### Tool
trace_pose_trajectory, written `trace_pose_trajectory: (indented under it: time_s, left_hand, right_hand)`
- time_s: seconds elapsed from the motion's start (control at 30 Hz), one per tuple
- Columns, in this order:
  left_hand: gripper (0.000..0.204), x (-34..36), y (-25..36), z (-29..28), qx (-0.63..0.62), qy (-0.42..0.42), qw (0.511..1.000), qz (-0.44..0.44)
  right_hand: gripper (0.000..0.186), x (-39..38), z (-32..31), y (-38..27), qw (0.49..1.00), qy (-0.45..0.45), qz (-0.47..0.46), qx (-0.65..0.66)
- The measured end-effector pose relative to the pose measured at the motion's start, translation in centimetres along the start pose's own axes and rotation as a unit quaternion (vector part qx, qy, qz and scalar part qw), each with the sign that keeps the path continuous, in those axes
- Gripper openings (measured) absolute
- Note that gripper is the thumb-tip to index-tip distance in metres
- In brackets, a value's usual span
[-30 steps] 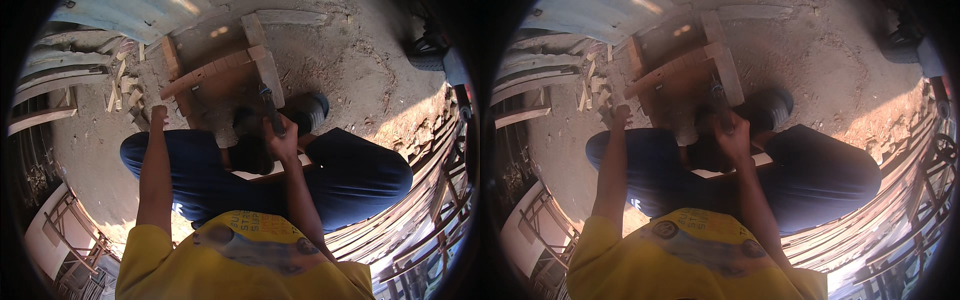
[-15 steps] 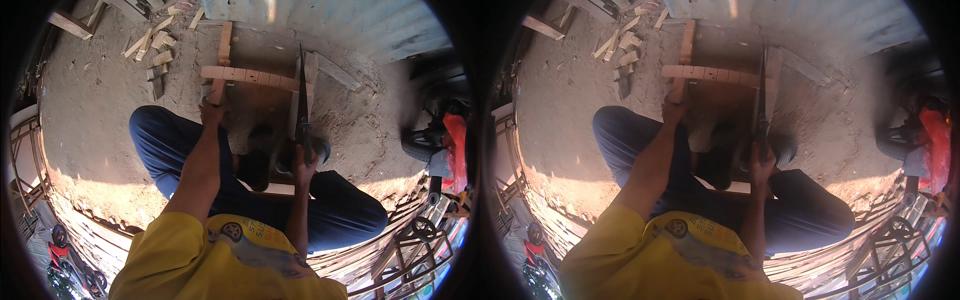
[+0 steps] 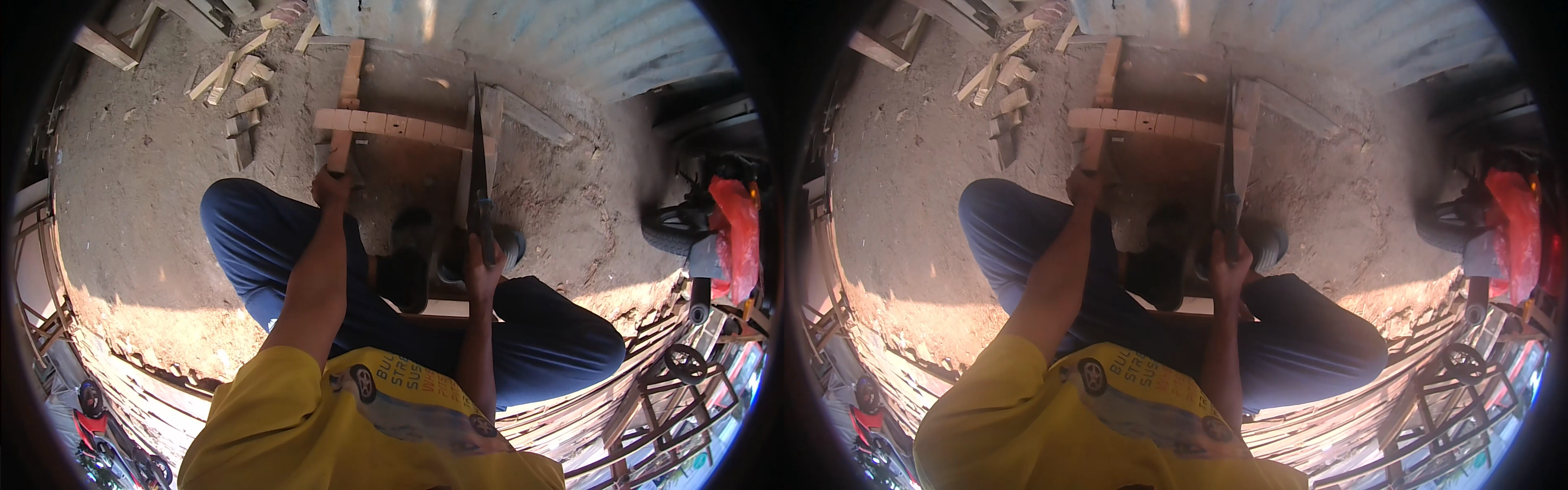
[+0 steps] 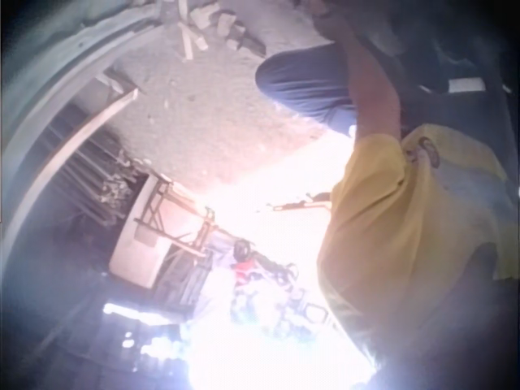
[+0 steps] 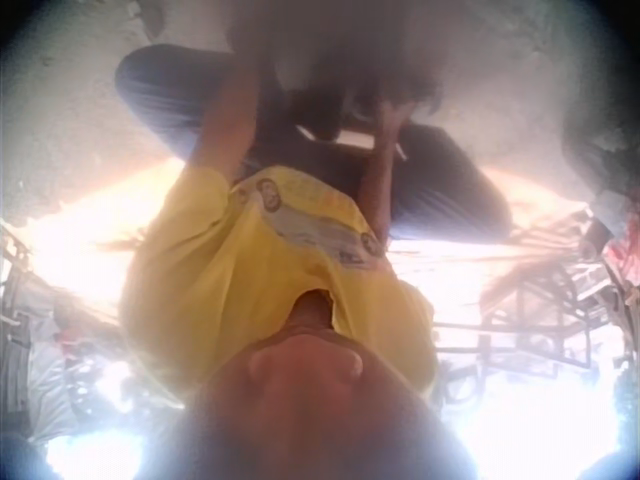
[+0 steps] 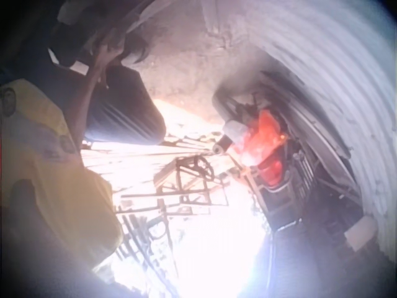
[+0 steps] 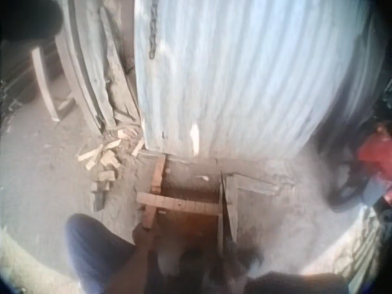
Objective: The person sits on the ground and uses a hand saw to cut a small wooden plank that is held in place by a wooden frame. After cutting, the person lifts the plank to inspect the cut sections.
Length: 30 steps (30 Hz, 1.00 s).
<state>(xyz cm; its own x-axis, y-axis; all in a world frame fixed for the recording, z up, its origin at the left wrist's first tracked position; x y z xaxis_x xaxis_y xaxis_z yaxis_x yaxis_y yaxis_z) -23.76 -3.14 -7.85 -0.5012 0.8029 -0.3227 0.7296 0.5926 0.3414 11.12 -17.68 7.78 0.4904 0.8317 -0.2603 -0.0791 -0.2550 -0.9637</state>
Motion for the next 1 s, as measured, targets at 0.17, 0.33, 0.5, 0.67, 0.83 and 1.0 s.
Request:
trace_pose_trajectory:
  time_s: [0.17,0.33,0.5,0.67,0.83,1.0]
  left_hand:
    - [0.071,0.2,-0.7,1.1,-0.025,-0.033,0.998,-0.041]
    - [0.099,0.1,-0.5,0.9,-0.064,-0.029,0.995,-0.071]
    - [0.091,1.2,-1.5,2.0,-0.033,-0.032,0.997,-0.055]
    - [0.056,1.3,-0.4,2.5,-0.051,-0.068,0.996,0.029]
    - [0.046,0.2,0.9,2.1,-0.099,-0.091,0.990,0.029]
    - [0.052,-0.7,2.7,3.9,-0.128,-0.114,0.979,0.107]
  right_hand:
    - [0.021,-0.1,0.2,-0.3,1.000,0.016,-0.002,0.020]
    - [0.019,0.0,0.3,-1.3,0.999,0.005,-0.048,0.008]
    - [0.019,-0.2,0.4,-1.2,0.999,0.007,-0.038,0.005]
    - [0.023,-0.4,0.3,-0.5,1.000,0.010,-0.002,0.007]
    - [0.024,-0.6,0.0,-0.8,1.000,0.020,-0.019,-0.001]
    - [0.023,-0.7,-0.6,0.8,1.000,0.005,-0.004,0.009]
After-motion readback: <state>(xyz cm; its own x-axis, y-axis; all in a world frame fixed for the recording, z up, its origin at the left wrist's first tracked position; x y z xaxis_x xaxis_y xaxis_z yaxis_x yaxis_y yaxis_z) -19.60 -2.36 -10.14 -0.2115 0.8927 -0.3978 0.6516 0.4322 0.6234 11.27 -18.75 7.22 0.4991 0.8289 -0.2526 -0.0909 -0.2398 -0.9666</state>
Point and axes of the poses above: each hand's wrist, its own x-axis towards the middle knuckle, its own z-axis out of the palm, y = z × x, the point moved 9 cm from there along x, towards the middle knuckle, and after that the axes turned 12 degrees about x, right-handed, at the moved point
